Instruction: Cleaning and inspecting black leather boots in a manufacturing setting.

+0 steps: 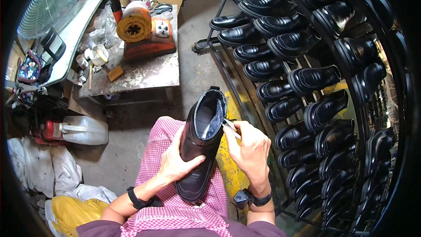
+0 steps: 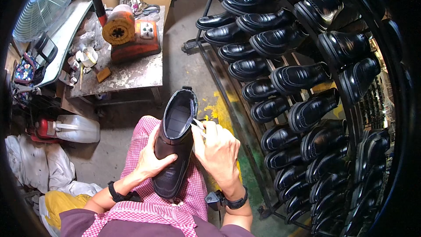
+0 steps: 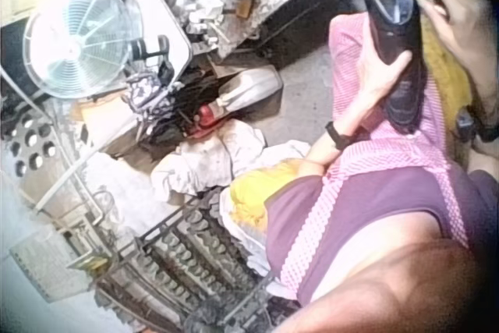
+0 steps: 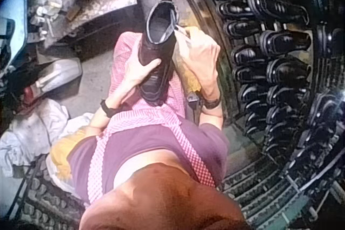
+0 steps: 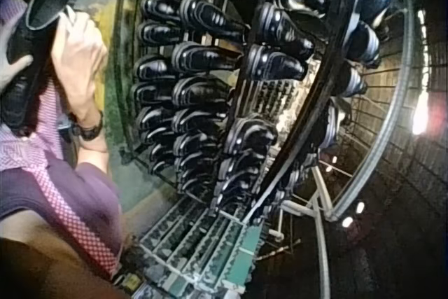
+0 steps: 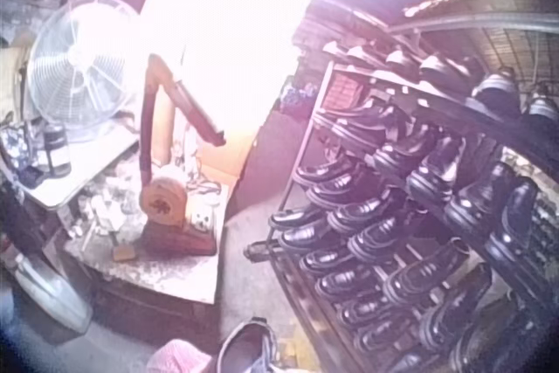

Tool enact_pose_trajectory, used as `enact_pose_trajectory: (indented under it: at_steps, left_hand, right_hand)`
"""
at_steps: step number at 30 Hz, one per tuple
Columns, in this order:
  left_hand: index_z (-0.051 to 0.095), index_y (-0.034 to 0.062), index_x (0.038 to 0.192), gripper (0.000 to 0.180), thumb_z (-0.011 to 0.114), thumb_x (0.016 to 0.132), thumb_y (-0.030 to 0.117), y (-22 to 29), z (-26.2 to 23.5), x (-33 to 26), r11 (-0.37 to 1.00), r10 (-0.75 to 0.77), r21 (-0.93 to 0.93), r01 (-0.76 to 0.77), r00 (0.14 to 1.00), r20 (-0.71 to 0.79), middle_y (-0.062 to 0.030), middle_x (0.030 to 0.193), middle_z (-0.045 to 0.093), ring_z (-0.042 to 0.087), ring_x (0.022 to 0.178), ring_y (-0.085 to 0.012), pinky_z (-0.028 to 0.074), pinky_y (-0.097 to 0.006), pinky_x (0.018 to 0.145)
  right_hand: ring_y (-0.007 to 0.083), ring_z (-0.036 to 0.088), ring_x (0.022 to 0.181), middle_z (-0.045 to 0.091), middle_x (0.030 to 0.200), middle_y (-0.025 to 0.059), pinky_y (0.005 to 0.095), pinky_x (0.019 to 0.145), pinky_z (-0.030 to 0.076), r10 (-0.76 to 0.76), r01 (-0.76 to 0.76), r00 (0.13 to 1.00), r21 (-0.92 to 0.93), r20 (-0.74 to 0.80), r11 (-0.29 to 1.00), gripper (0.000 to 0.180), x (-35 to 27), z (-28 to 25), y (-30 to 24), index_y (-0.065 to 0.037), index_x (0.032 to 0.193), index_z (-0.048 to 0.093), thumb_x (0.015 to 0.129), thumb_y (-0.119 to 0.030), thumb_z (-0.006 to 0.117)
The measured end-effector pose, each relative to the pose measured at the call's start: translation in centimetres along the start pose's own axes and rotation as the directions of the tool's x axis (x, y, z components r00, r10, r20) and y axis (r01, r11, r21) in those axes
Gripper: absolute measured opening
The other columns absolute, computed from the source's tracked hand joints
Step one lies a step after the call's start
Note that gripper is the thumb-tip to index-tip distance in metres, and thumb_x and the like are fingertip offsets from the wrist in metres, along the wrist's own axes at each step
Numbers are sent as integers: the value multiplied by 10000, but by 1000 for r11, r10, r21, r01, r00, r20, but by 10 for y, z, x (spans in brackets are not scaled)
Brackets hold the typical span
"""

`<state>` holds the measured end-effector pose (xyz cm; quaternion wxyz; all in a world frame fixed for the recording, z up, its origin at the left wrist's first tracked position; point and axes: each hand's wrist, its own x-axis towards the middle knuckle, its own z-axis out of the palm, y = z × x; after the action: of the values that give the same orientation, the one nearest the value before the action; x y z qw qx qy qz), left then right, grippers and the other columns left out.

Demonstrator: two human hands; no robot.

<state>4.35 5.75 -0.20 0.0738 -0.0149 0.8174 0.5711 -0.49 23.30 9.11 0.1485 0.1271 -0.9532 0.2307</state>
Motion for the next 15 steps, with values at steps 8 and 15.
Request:
enact_pose_trajectory:
  at_steps: [8,15]
  left_hand:
    - [201,84,1368,951,725,625,361,2,0,-1,999,14,32,-14,1000,-4,-203,1264,442,485,1125,-342,396,-389,951]
    - [196,67,1370,965,729,622,362,2,-1,-2,999,16,33,-16,1000,2,-209,1269,436,479,1132,-344,392,-387,956]
  right_hand:
    - [260,597,560,598,626,107,321,515,445,18,-18,1000,-16,-11,1000,157,5,3,-2,-27,775,599,757,-173,655]
    - [270,589,536,569,565,104,324,496,441,2,-1,1000,-49,11,999,157,8,2,-4,-26,753,600,752,-171,661]
